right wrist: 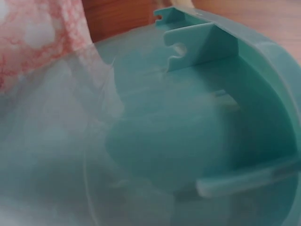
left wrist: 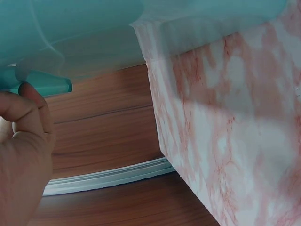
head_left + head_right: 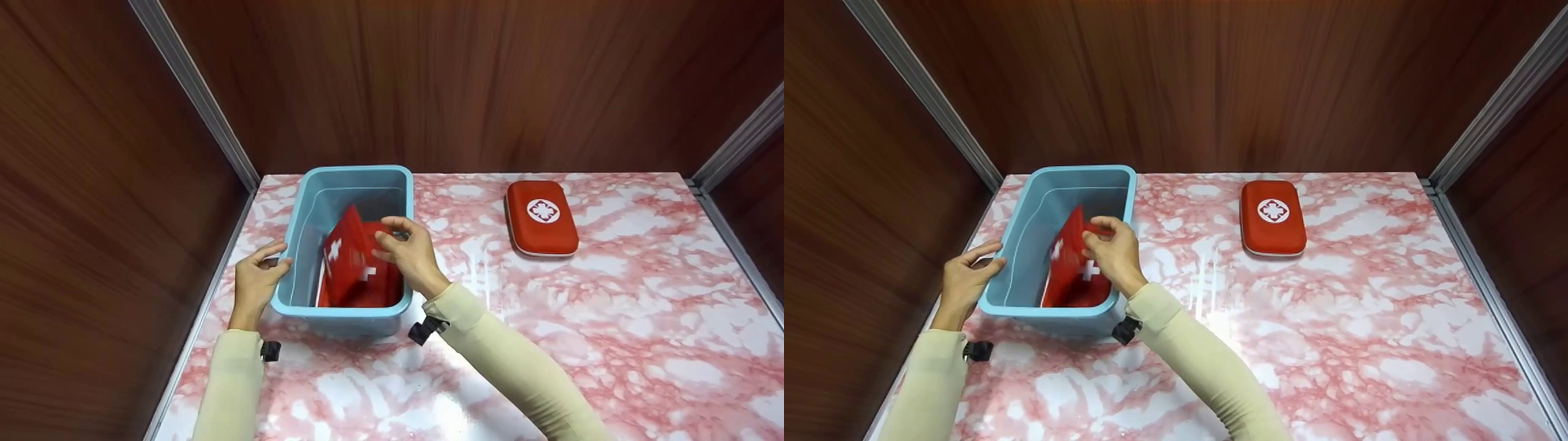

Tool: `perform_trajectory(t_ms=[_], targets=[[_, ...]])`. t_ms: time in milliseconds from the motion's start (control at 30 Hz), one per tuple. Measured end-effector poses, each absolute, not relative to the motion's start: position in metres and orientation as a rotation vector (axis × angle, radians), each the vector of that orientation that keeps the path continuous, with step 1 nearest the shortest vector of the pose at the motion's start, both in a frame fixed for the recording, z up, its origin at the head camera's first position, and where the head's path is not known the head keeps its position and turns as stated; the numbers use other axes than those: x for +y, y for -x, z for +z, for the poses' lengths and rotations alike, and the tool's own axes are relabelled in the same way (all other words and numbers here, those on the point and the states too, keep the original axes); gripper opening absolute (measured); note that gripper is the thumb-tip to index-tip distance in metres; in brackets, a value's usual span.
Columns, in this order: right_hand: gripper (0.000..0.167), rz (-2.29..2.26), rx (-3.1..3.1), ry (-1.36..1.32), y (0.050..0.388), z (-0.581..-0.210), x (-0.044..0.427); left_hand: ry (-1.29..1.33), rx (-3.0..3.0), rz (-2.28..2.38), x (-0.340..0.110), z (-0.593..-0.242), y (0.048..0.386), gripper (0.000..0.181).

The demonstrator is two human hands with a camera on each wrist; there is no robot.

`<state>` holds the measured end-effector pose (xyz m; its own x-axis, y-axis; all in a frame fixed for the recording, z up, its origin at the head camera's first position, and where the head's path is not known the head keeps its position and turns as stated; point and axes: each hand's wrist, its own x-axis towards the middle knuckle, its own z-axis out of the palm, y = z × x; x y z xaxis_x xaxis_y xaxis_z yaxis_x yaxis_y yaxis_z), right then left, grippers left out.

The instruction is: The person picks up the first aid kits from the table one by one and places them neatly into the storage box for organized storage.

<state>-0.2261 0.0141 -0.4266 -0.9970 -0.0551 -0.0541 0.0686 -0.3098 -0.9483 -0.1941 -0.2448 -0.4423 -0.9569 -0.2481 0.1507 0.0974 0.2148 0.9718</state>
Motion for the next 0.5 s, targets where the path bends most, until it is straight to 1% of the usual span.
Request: perform_trajectory(t_ms=[433, 500], targets=[[0.029, -2.573, 1.712, 0.081, 0.223, -0.428, 0.034, -0.163, -2.219, -1.808, -0.243, -0.439, 0.192, 0.033], [0.029, -2.583, 1.691, 0.11, 0.223, -0.429, 0.038, -0.174, -2.217, -1.809, -0.246, -0.446, 0.197, 0.033]])
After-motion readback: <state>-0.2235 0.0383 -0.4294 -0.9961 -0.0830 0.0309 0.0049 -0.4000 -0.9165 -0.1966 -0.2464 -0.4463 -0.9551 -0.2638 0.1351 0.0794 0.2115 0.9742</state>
